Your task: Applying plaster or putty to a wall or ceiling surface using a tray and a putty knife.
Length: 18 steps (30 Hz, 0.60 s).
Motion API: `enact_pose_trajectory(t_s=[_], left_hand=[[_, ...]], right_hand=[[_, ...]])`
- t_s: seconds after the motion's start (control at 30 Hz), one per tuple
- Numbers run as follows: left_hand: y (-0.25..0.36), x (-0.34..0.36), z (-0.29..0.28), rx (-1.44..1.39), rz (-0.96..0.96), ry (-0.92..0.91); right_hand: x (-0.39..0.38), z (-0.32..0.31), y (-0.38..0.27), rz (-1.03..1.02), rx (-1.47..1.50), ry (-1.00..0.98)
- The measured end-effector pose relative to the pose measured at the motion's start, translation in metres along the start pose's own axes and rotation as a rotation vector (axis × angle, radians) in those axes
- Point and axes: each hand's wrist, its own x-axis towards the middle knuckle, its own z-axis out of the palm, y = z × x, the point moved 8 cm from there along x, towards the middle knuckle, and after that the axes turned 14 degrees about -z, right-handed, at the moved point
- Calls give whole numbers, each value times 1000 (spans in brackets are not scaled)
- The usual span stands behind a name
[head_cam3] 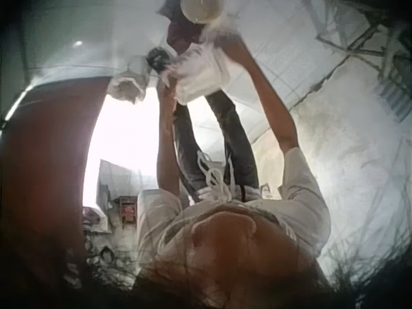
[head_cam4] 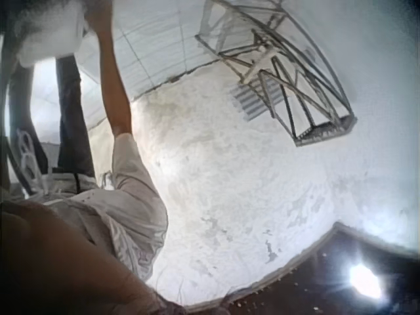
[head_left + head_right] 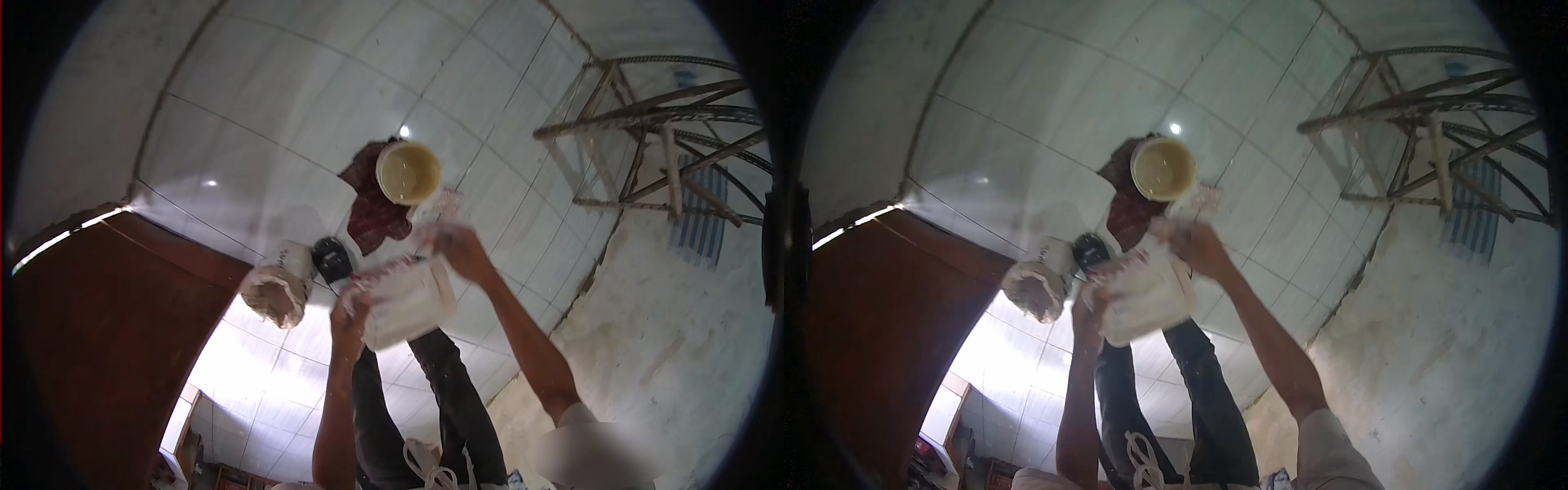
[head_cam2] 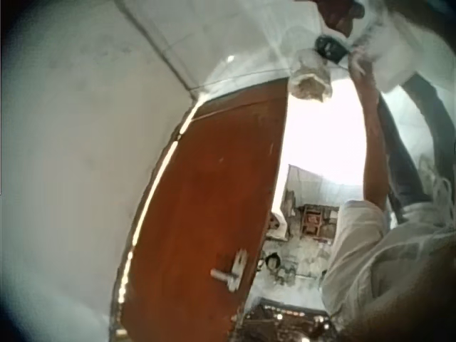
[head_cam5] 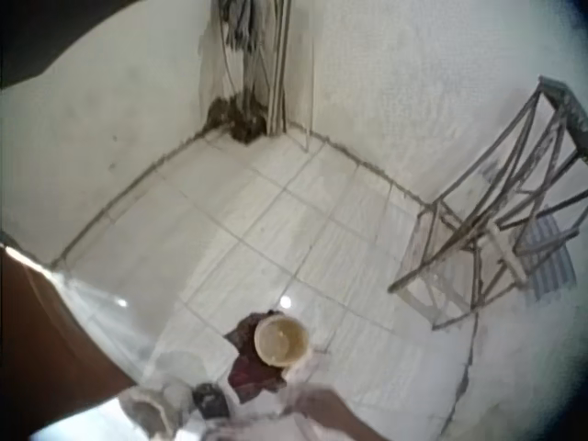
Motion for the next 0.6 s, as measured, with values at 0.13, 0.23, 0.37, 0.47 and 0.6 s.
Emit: enact_pose_trajectory(t_s=[0.13,0.23,0.37,0.47,0.6], left_hand=[[-34,90,-49,-253,221,210],[-50,133,-57,-345,281,328],[-74,152,-76,-420,272,444],[-76,154,-70,-370,239,503],[-73,164,-56,-342,190,471]], right_hand=[[89,-18,152,77,-402,278],[131,-7,238,-119,-786,130],[155,19,304,-25,-972,12],[161,27,310,124,-974,-29],[153,17,327,214,-944,-15]])
